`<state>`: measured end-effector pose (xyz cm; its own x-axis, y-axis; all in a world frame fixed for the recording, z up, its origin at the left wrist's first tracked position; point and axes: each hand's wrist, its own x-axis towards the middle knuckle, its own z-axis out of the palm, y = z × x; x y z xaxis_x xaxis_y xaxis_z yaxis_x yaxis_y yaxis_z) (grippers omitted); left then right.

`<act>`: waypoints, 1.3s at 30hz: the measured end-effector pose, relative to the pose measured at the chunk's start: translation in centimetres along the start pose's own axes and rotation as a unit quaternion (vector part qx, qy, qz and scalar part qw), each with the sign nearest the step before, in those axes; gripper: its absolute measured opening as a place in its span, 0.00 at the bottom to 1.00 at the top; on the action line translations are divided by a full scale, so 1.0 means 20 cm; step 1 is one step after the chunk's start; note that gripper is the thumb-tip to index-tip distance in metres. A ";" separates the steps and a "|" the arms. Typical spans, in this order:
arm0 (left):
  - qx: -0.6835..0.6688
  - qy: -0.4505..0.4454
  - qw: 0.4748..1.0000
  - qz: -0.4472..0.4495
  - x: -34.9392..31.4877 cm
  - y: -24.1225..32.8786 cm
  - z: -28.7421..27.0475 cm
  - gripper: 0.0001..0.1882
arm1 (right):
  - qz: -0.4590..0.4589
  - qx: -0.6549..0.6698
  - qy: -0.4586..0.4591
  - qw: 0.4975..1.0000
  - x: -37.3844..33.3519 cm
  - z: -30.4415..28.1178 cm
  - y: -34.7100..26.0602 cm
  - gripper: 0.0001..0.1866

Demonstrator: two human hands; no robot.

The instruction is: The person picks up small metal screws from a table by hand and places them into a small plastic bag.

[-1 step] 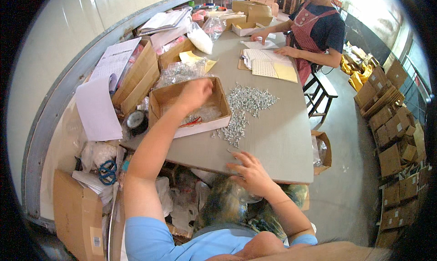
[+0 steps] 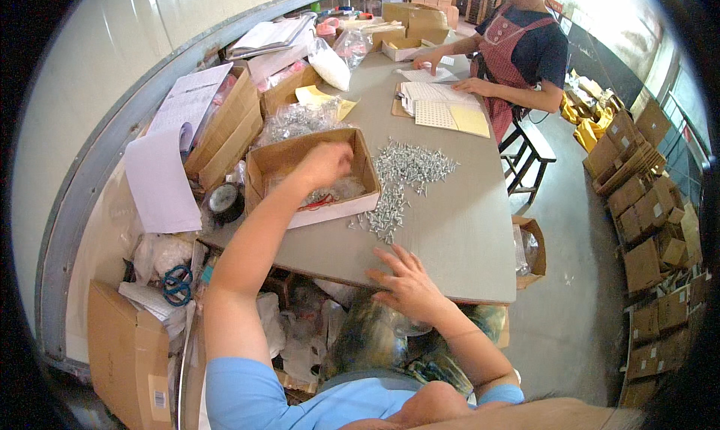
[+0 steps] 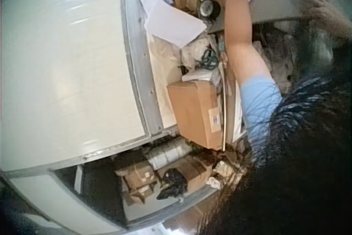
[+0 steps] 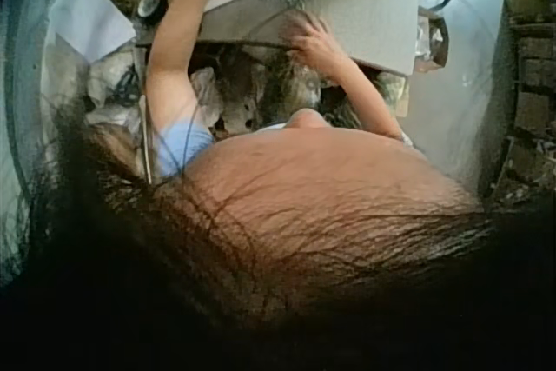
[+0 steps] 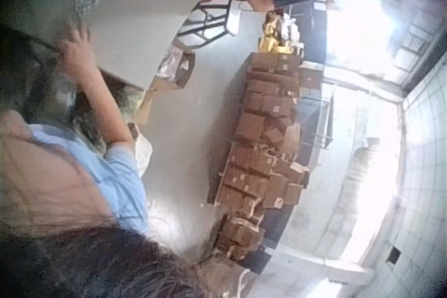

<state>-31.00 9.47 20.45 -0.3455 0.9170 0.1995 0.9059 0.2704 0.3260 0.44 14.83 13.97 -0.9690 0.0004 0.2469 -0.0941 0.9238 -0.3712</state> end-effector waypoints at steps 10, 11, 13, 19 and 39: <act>0.063 -0.122 0.990 -0.039 -0.04 -0.04 0.12 0.08 | 0.180 -0.113 -0.109 0.971 0.28 -0.01 0.22 0.37; 0.049 -0.099 0.993 -0.034 -0.04 -0.05 0.08 0.08 | 0.182 -0.103 -0.098 0.973 0.26 -0.02 0.23 0.37; 0.007 -0.048 0.998 -0.036 -0.08 -0.07 0.02 0.08 | 0.187 -0.083 -0.079 0.976 0.18 -0.03 0.25 0.37; -0.248 0.056 0.954 -0.159 -0.23 0.09 -0.10 0.05 | 0.163 -0.041 -0.023 0.985 -0.07 -0.05 0.21 0.35; -0.500 0.161 0.834 -0.171 -1.01 0.64 0.52 0.09 | 0.168 0.131 0.126 0.969 -0.18 -0.11 0.22 0.26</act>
<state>-9.88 -2.64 10.94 -0.7357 0.6661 0.1228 0.1401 -0.0278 0.9898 4.08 19.67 13.37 -0.8716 0.4081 0.2716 0.1296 0.7261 -0.6752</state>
